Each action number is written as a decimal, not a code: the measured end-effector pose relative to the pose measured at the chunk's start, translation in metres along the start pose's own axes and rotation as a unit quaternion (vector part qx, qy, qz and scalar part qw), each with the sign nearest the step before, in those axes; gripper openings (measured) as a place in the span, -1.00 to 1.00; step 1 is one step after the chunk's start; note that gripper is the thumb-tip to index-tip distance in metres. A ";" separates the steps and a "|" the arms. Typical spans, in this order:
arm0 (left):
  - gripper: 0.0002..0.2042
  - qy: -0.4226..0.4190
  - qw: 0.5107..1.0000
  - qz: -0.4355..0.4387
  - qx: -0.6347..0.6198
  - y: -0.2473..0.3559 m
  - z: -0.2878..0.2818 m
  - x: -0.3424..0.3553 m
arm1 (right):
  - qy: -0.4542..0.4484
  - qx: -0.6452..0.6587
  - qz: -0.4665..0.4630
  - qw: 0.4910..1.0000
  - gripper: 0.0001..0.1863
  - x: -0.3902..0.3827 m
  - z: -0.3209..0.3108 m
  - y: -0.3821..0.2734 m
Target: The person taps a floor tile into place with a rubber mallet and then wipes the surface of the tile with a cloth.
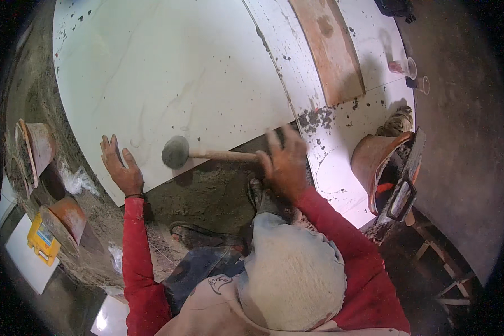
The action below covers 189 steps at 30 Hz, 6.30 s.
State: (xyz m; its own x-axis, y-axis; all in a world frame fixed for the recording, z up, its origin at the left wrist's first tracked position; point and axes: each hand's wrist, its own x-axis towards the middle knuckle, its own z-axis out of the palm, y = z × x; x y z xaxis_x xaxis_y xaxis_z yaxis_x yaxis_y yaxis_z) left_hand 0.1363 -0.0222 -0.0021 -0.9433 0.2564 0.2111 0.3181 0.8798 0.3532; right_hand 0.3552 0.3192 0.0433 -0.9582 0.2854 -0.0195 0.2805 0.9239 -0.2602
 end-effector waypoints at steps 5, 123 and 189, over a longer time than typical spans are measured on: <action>-0.53 -0.001 1.000 0.005 0.002 0.000 0.003 0.001 | -0.015 -0.163 0.055 0.985 -0.29 -0.001 0.004 0.036; -0.28 0.107 0.992 -0.021 0.067 -0.130 0.079 0.361 | -0.283 0.392 -0.084 0.871 -0.63 0.222 0.061 -0.173; -0.28 0.168 0.955 -0.227 0.091 -0.039 0.011 0.026 | -0.278 0.116 -0.184 0.936 -0.75 0.096 0.012 -0.095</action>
State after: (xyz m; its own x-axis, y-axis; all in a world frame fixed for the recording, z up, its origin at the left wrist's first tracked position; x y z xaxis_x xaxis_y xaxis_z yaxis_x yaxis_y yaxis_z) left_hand 0.0987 -0.0462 -0.0203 -0.8867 -0.2837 0.3650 -0.1669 0.9327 0.3197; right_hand 0.2358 0.2562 0.0546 -0.8871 -0.2763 -0.3696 -0.0316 0.8354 -0.5487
